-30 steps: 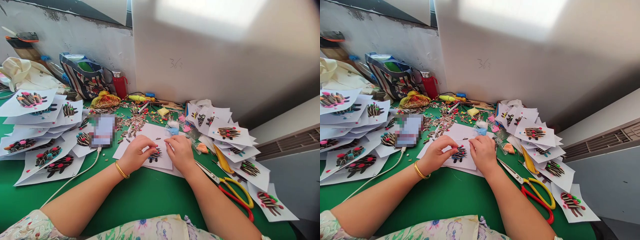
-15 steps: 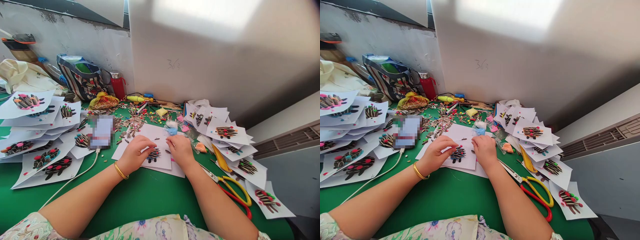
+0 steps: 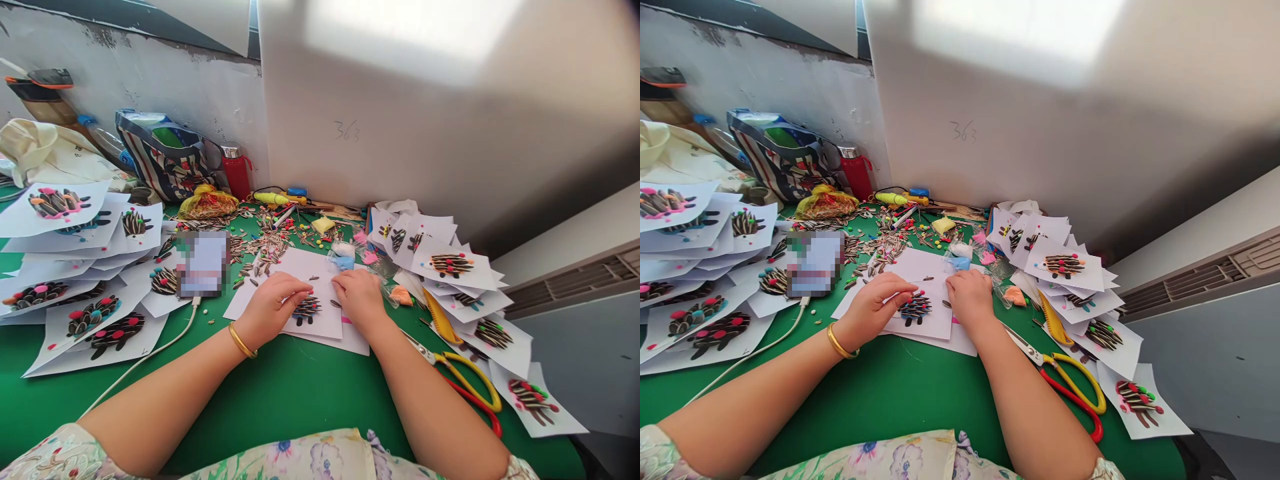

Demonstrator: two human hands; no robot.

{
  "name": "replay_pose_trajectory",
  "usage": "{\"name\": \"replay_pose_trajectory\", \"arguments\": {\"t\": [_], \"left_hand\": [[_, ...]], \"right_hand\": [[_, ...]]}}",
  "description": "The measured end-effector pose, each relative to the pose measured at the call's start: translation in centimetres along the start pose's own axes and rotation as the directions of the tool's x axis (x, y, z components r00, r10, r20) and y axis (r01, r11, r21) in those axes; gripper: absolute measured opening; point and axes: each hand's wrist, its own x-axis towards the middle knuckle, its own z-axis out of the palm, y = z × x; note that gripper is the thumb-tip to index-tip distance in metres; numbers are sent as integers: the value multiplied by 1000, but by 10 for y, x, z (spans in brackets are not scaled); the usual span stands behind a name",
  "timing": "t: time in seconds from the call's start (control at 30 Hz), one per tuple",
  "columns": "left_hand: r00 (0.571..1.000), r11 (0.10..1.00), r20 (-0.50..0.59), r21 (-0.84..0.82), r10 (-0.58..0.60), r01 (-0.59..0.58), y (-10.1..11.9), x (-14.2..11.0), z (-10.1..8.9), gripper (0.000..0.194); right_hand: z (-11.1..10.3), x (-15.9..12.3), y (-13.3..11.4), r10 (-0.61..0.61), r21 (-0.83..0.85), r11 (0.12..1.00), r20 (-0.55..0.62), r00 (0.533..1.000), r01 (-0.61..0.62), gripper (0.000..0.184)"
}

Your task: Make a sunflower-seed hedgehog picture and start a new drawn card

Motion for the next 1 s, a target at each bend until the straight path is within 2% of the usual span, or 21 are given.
{"name": "replay_pose_trajectory", "arguments": {"t": [0.13, 0.3, 0.47, 0.57, 0.7, 0.83, 1.0], "left_hand": [[998, 998, 5, 11, -56, 56, 2, 0, -2, 17], [999, 998, -20, -27, -50, 50, 0, 0, -2, 15], [991, 990, -14, -38, -133, 133, -2, 0, -2, 29], [989, 988, -27, -59, -144, 142, -1, 1, -1, 23], [993, 989, 6, -83, -122, 122, -2, 0, 1, 26], [990, 988, 36, -70, -137, 139, -3, -1, 0, 37], [991, 991, 84, -81, -102, 108, -1, -1, 0, 42]], "right_hand": [[-1, -2, 1, 6, 7, 1000, -27, 1000, -6, 16], [-6, -3, 0, 24, 99, 995, -74, 997, -16, 14], [-20, -10, -15, -61, 267, 958, -176, 983, 107, 21], [-26, -16, -25, -114, 323, 929, -212, 971, 179, 23], [-28, -21, -33, -164, 381, 895, -203, 965, 232, 25], [-28, -24, -38, -212, 410, 869, -196, 957, 276, 21], [-28, -27, -46, -250, 450, 841, -170, 953, 300, 17]]}}
